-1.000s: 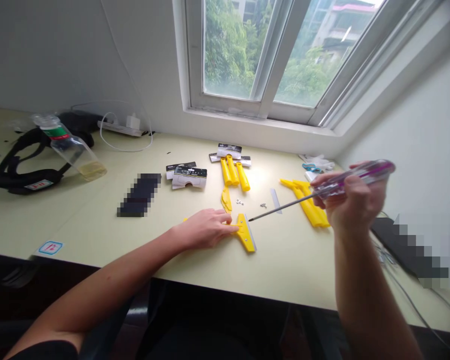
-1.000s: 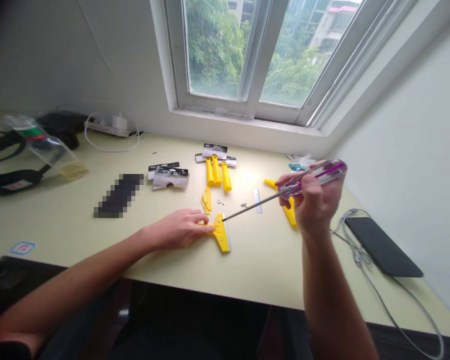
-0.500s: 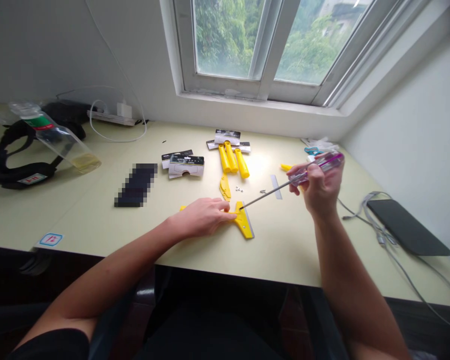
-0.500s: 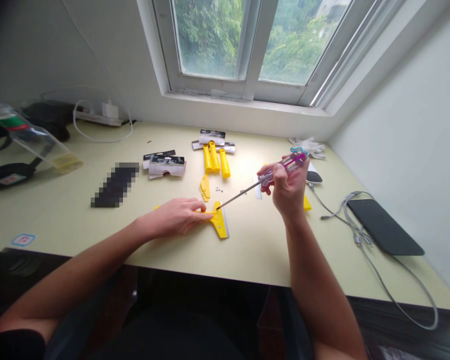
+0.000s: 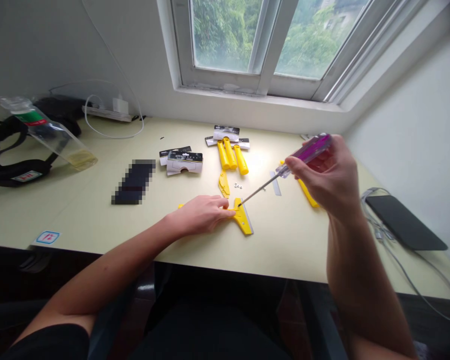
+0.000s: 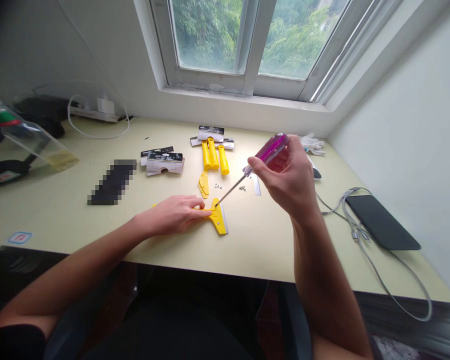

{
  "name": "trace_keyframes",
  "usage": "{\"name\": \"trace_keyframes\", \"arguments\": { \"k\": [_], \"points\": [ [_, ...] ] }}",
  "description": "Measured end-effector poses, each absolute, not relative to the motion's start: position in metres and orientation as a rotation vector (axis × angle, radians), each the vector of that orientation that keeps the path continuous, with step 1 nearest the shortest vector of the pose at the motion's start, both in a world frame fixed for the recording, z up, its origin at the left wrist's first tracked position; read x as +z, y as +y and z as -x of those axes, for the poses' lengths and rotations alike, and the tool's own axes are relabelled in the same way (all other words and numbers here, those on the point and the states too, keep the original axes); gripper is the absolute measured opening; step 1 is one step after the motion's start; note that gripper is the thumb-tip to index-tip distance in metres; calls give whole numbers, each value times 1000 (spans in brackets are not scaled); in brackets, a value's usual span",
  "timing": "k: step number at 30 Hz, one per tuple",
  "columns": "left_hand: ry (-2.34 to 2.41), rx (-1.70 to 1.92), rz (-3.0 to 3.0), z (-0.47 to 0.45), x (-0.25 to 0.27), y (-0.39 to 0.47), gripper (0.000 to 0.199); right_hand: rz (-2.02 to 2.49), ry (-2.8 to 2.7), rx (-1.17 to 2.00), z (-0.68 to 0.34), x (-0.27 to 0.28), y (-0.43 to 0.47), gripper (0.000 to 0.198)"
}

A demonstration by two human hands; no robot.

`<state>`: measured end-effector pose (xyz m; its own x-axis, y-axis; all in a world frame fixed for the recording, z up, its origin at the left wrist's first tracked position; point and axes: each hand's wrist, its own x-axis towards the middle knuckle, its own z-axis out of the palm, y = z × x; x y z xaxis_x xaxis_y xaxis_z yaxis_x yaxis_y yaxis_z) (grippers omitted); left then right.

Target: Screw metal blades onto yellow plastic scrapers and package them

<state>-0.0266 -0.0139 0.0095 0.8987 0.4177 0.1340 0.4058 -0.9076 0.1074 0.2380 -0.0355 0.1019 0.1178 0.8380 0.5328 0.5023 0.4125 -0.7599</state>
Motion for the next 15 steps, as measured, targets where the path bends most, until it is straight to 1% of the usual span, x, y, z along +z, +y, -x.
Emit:
{"name": "trace_keyframes", "arguments": {
  "k": [2, 3, 4, 6, 7, 8, 9, 10, 11, 13, 14, 15],
  "points": [
    [643, 240, -2994, 27, 9, -14, 37, 1235, -1742, 422, -236, 119, -39, 57],
    [640, 242, -2996, 27, 9, -14, 37, 1258, -1847, 387, -235, 127, -39, 62],
    [638, 241, -2997, 27, 9, -14, 37, 1301, -1942, 286, -234, 136, -39, 58],
    [638, 234, -2997, 27, 9, -13, 37, 1417, -2072, -61, -232, 152, -36, 30],
    [643, 234, -2995, 27, 9, -13, 37, 1460, -2113, -241, -232, 161, -32, 28],
    [649, 233, -2991, 27, 9, -13, 37, 1480, -2152, -374, -233, 169, -28, 36],
    [652, 233, -2986, 27, 9, -13, 37, 1482, -2214, -419, -234, 176, -24, 41],
    [653, 236, -2982, 27, 9, -13, 36, 1472, -2297, -374, -237, 184, -18, 41],
    [653, 238, -2978, 27, 9, -13, 35, 1454, -2382, -254, -240, 190, -13, 34],
    [650, 229, -2979, 27, 11, -13, 34, 1437, -2494, 93, -246, 200, -3, 18],
    [649, 221, -2983, 27, 12, -13, 34, 1446, -2502, 237, -249, 203, 1, 17],
    [650, 214, -2988, 27, 12, -13, 34, 1467, -2498, 299, -251, 204, 4, 18]
  ]
}}
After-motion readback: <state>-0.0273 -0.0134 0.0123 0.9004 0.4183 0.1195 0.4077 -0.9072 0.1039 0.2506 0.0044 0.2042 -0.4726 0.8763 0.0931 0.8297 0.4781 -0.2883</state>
